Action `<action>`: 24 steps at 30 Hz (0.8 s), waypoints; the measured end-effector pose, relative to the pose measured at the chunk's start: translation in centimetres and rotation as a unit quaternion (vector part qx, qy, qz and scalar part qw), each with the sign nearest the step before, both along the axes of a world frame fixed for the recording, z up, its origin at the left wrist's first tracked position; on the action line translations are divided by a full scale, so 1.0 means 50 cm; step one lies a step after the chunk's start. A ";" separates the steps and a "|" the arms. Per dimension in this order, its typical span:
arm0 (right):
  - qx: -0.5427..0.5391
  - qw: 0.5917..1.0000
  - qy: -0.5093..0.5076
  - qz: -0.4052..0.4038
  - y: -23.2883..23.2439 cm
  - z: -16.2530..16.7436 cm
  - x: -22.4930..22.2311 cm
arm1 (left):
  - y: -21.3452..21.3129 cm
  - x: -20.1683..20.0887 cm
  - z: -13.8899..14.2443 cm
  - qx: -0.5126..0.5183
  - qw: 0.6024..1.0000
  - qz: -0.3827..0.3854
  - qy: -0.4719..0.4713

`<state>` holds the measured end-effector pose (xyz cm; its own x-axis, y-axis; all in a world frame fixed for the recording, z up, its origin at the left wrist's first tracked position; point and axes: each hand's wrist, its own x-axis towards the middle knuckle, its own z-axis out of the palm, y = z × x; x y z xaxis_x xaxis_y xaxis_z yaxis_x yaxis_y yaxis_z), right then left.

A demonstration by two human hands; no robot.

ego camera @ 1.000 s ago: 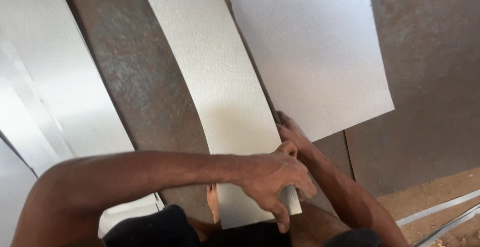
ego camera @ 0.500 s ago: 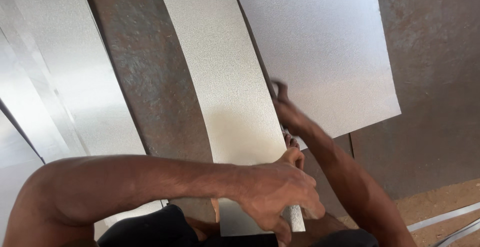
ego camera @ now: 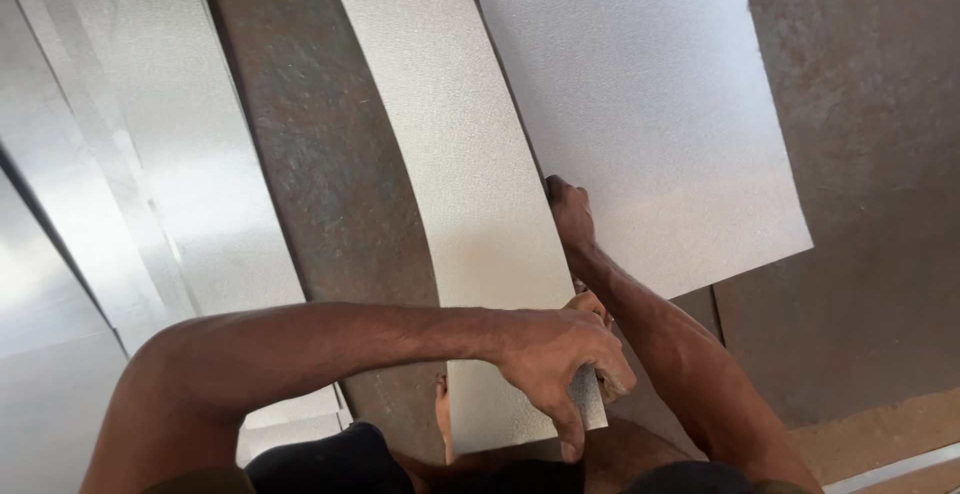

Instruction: The person kneels on the floor of a metal workshop and cuts sheet metal into long strips using large hand shears, guiding the blade along the sheet by hand and foot. They reposition the sheets between cuts, set finished strips aside, and stack cut pieces.

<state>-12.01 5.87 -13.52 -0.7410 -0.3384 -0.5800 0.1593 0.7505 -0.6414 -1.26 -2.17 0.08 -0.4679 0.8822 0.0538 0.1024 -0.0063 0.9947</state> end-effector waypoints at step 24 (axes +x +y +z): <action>-0.067 0.996 -0.020 -0.055 -0.164 0.126 -0.105 | -0.052 0.018 0.094 0.081 0.996 0.039 -0.024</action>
